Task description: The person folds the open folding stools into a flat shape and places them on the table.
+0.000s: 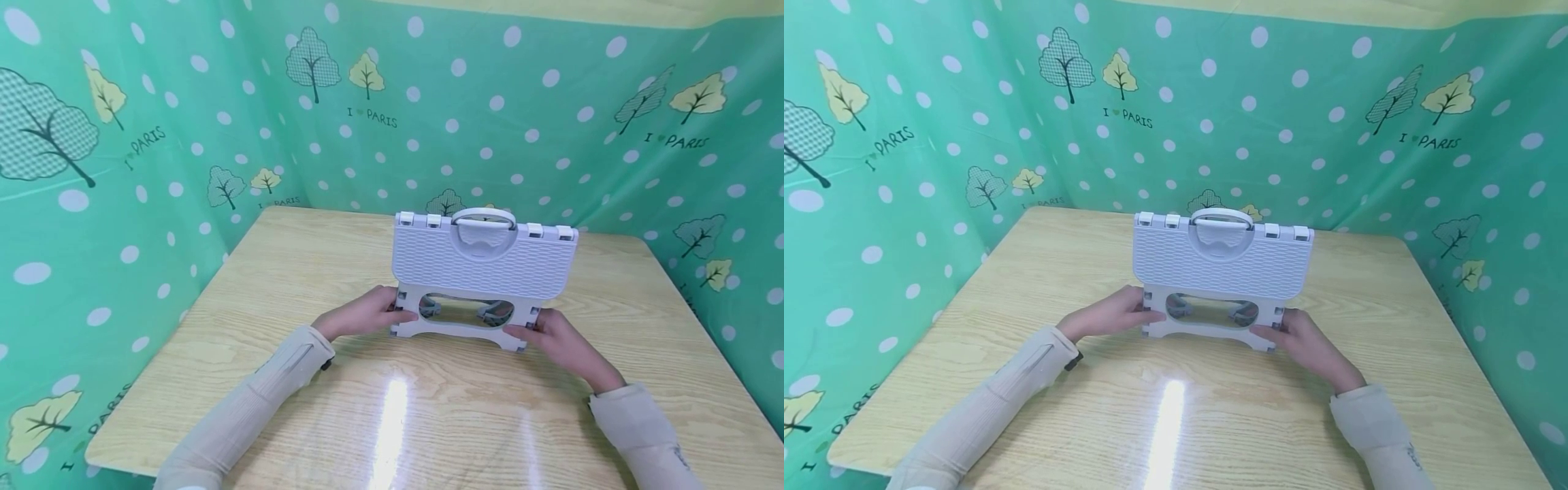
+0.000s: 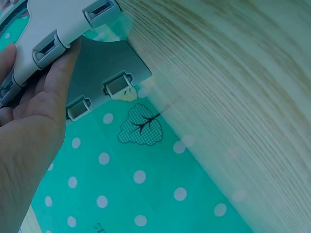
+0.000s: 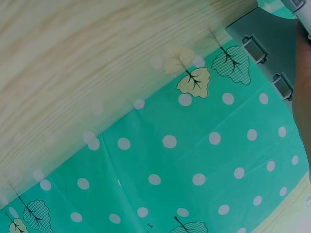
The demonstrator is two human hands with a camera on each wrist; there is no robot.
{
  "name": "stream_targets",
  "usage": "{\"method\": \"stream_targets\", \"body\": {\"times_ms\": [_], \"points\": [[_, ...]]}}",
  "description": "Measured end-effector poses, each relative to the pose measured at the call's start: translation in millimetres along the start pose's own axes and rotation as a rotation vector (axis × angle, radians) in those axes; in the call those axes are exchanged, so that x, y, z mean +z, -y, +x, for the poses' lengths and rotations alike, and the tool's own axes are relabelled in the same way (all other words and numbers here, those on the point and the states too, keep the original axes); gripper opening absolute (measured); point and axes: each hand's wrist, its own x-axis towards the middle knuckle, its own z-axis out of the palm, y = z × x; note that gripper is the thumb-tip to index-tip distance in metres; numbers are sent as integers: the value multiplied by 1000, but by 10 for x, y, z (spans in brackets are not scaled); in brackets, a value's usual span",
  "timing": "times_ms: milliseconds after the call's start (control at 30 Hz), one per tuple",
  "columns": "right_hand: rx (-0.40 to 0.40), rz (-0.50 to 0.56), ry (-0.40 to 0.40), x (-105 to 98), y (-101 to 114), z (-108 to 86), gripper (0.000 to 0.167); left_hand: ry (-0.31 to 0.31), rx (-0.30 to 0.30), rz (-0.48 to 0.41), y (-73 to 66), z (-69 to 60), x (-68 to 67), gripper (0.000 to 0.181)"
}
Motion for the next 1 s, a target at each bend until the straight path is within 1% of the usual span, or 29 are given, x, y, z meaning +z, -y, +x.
{"method": "stream_targets", "body": {"times_ms": [200, 600, 833, 1000], "points": [[-4, -3, -4, 1, -3, 4, 16, -2, -2, 4, -3, 0, 0, 33], [15, 3, -4, 9, -47, 10, 16, -4, -18, 16, -27, 1, -3, 36], [5, 14, 2, 3, -43, 7, 15, 2, -10, 8, -24, 8, 0, 42], [0, 15, 9, -2, -45, 10, 15, 6, -12, -7, -28, 2, 1, 44]]}}
